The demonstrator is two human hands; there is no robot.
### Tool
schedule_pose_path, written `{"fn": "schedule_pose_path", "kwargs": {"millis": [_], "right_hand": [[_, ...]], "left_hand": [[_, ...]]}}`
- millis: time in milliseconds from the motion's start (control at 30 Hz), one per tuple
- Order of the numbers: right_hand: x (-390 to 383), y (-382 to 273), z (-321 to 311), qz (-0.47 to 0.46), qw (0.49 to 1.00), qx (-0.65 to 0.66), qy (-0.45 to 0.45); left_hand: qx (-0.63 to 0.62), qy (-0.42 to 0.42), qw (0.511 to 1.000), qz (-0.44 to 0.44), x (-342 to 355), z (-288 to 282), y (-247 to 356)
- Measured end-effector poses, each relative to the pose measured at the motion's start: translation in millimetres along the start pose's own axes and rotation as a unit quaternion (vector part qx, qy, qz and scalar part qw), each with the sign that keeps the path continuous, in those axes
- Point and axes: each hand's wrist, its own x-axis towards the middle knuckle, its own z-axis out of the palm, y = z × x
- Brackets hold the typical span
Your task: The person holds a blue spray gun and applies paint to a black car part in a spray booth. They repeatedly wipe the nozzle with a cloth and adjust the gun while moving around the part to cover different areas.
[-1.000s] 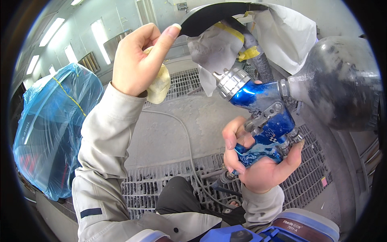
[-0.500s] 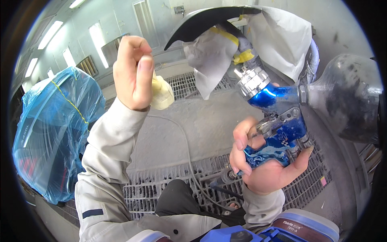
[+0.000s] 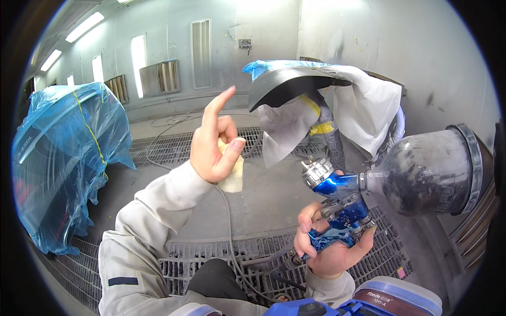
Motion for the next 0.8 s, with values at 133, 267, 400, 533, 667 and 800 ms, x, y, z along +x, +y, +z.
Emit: {"fn": "schedule_pose_path", "kwargs": {"millis": [133, 267, 400, 533, 667, 800], "right_hand": [[1, -6, 0, -0.001, 1.0, -0.004, 0.01], [-4, -7, -3, -0.001, 1.0, 0.014, 0.013], [-2, -1, -12, -0.018, 1.0, 0.005, -0.018], [-1, 3, -9, -0.02, 0.998, 0.054, -0.011], [-8, 4, 6, 0.009, 0.997, 0.077, 0.005], [-3, 8, 8, 0.036, 0.995, 0.096, 0.009]], "left_hand": [[-0.117, 0.034, 0.989, -0.088, -48, 37, 18], [-0.268, -0.287, 0.913, -0.115, -92, 59, 50], [-0.461, -0.329, 0.808, -0.161, -114, 83, 73], [-0.482, -0.346, 0.773, -0.226, -112, 83, 70], [-0.427, -0.313, 0.832, -0.17, -112, 69, 71], [-0.428, -0.321, 0.807, -0.249, -117, 59, 74]]}}
